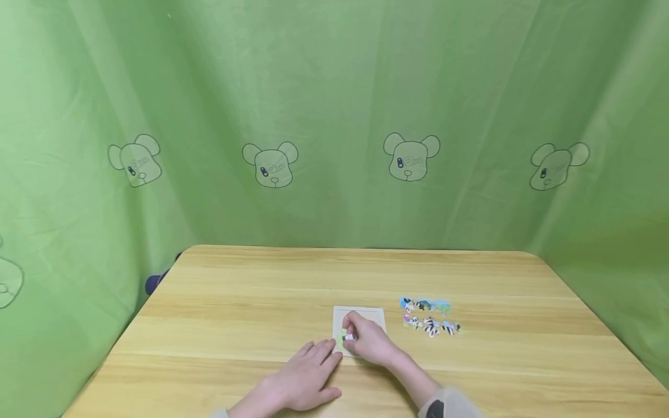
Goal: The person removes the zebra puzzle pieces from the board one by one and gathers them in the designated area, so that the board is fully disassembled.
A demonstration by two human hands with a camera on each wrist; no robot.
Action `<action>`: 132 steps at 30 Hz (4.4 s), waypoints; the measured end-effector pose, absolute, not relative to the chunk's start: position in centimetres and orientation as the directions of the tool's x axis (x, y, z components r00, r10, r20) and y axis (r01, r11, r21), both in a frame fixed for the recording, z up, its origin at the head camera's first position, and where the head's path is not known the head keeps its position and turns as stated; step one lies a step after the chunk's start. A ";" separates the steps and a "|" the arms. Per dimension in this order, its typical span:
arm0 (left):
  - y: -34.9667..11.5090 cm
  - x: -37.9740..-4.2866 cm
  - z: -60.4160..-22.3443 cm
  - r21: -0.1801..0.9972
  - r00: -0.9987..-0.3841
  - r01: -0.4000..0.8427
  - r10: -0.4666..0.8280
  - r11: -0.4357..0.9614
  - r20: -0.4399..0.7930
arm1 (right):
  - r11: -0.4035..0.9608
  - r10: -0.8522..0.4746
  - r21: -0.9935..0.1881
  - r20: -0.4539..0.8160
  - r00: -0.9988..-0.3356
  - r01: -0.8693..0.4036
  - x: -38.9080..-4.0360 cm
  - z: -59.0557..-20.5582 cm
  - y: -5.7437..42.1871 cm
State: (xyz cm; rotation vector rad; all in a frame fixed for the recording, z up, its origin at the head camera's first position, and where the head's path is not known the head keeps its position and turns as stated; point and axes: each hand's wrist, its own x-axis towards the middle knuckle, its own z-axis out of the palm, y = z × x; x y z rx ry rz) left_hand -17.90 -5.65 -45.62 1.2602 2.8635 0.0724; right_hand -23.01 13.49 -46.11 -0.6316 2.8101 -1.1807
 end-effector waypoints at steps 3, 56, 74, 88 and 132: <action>-5.7 -17.9 -45.7 0.042 -0.674 0.739 0.739 0.673 0.015 | 0.601 -0.352 -0.724 0.140 -0.925 -0.339 -23.0 -46.4 13.5; -5.1 -17.9 -45.0 0.083 -0.681 0.729 0.732 0.679 -0.014 | 0.683 -0.122 -0.719 0.063 -0.991 -0.130 -22.1 -45.6 25.5; -5.2 -17.9 -45.1 0.051 -0.668 0.742 0.744 0.668 -0.019 | 0.599 -0.279 -0.759 0.100 -0.955 -0.254 -22.4 -44.2 22.8; -5.0 -17.9 -45.2 0.044 -0.671 0.739 0.741 0.672 -0.033 | 0.586 -0.351 -0.755 0.090 -0.932 -0.294 -22.5 -45.0 18.0; -4.9 -18.0 -45.1 0.060 -0.665 0.743 0.746 0.666 -0.035 | 0.373 -0.294 -0.922 -0.017 -0.956 -0.099 -22.6 -45.9 19.4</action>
